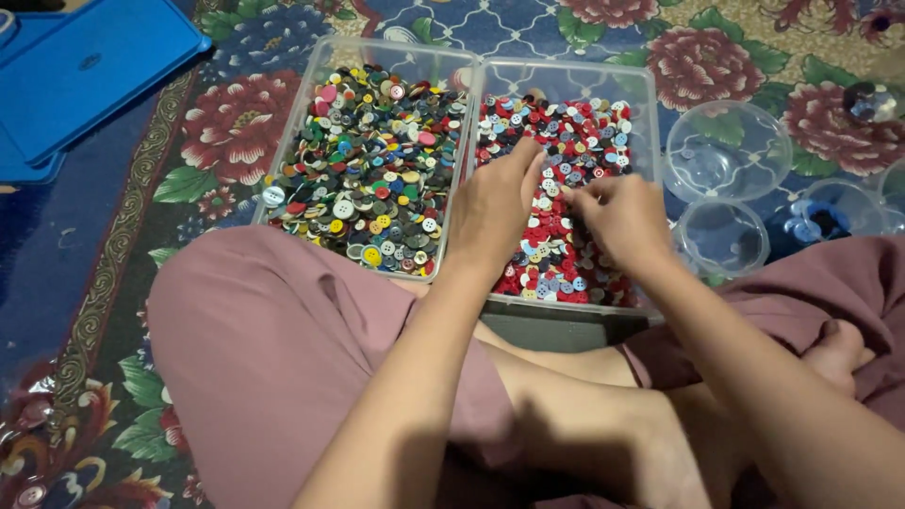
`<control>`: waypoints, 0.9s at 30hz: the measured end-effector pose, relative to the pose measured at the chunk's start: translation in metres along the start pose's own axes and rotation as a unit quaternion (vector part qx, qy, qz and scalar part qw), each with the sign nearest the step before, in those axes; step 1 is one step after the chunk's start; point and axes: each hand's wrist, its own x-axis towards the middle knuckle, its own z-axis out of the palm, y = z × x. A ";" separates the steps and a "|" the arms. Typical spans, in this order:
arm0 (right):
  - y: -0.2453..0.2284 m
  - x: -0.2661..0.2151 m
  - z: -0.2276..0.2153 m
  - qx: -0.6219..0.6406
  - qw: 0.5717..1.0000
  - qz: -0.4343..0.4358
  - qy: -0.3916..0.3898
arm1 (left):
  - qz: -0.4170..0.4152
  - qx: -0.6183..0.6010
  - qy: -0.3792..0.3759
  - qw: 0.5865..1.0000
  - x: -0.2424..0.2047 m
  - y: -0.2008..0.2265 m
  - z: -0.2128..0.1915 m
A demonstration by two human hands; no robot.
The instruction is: Sorting various colored buttons from large containers into smaller ones while sitting on the floor.
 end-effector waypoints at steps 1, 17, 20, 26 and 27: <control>0.006 0.004 0.006 0.000 1.000 -0.001 0.000 | 0.000 0.000 0.001 1.000 -0.001 0.002 -0.003; -0.005 0.011 0.006 -0.041 0.999 0.017 -0.022 | -0.376 -0.660 -0.024 0.649 0.028 -0.006 0.041; -0.005 0.010 0.003 -0.015 1.000 0.021 -0.008 | -0.350 -0.573 -0.035 0.740 0.036 -0.017 0.054; -0.005 0.016 0.010 0.341 0.923 0.177 0.001 | -0.191 -0.077 -0.175 0.963 0.065 -0.047 0.081; -0.011 0.018 0.007 0.510 0.825 0.240 -0.039 | -0.165 0.041 -0.243 0.955 0.062 -0.034 0.068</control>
